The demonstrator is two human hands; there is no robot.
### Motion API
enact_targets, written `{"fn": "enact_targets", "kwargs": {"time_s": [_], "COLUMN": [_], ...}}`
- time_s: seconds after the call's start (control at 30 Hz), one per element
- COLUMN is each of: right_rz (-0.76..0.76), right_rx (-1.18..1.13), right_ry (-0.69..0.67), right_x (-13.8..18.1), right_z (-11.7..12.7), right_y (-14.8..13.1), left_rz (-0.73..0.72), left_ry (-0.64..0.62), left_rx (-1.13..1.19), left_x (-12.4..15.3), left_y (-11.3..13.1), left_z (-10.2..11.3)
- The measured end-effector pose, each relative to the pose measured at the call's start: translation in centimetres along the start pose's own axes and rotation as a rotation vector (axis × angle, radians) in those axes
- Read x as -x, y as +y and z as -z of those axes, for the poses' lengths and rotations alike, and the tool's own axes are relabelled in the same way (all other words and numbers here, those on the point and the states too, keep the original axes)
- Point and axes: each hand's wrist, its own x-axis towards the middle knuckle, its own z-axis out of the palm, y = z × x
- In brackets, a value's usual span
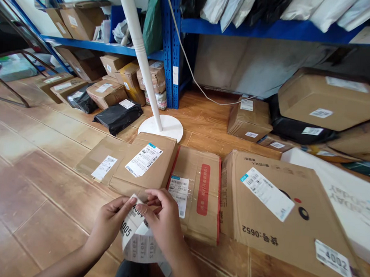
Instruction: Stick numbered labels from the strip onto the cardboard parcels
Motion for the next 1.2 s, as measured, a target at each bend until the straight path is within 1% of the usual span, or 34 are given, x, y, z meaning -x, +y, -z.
{"fn": "enact_targets", "kwargs": {"time_s": [0.07,0.1,0.2,0.23,0.3,0.37,0.4,0.43,0.5,0.57,0.63,0.67,0.7,0.73,0.83,0.87,0.93,1.0,1.1,1.13,1.2], "right_rz": [-0.052,-0.075,-0.114,-0.119,-0.125,-0.112,-0.089,-0.055,0.012,0.018,-0.036,-0.059,-0.071,-0.073,-0.082,-0.089,-0.091,-0.067,-0.041,-0.046,-0.029], "right_rx": [-0.064,-0.096,-0.144,-0.136,-0.105,-0.064,-0.032,0.007,0.077,0.078,0.017,-0.010,-0.026,-0.039,-0.099,-0.102,-0.017,0.165,0.412,0.497,0.687], "right_ry": [-0.038,-0.040,-0.004,-0.010,-0.051,-0.080,-0.071,-0.043,0.027,0.043,0.008,0.004,0.023,0.068,0.247,0.284,0.309,0.284,0.215,0.214,0.287], "right_x": [0.1,0.1,0.3,0.3,0.2,0.2,0.1,0.1,-0.1,-0.3,-0.6,-0.8,-1.0,-1.3,-2.3,-2.7,-3.3,-3.7,-4.1,-4.2,-4.6], "right_z": [-0.2,-0.2,-0.1,0.0,0.1,0.1,0.0,-0.1,-0.3,-0.5,-0.6,-0.7,-0.7,-0.8,-1.2,-1.3,-1.4,-1.3,-0.5,-0.2,0.4], "right_y": [0.0,0.1,0.4,0.5,0.4,0.3,0.2,0.1,-0.1,-0.2,-0.3,-0.2,-0.1,0.1,1.0,1.2,1.4,1.1,-0.1,-0.4,-1.0], "left_rz": [-0.009,-0.001,0.040,0.044,0.023,-0.012,-0.021,-0.022,-0.007,0.002,-0.024,-0.038,-0.047,-0.052,-0.054,-0.051,-0.033,-0.011,0.010,0.022,0.048], "left_ry": [0.052,0.034,-0.080,-0.090,-0.050,0.023,0.039,0.034,-0.037,-0.092,-0.059,-0.044,-0.058,-0.111,-0.351,-0.389,-0.370,-0.325,-0.348,-0.363,-0.386], "left_rx": [0.013,0.038,0.138,0.153,0.144,0.118,0.111,0.115,0.134,0.099,-0.016,-0.078,-0.129,-0.171,-0.253,-0.259,-0.223,-0.173,-0.148,-0.146,-0.142], "left_x": [0.0,0.0,-0.2,-0.2,-0.4,-0.4,-0.4,-0.5,-0.6,-0.9,-1.4,-1.7,-2.0,-2.3,-3.0,-3.2,-3.4,-3.4,-3.2,-3.1,-3.0], "left_y": [0.1,0.1,0.2,0.2,0.1,-0.1,-0.1,-0.1,0.0,0.2,0.5,0.6,0.8,1.0,1.6,1.7,1.7,1.4,0.9,0.7,0.4], "left_z": [0.1,0.1,0.1,0.1,0.1,0.1,0.1,0.1,0.2,0.6,1.3,1.8,2.3,2.9,4.7,5.2,5.7,5.7,5.0,4.8,4.4]}}
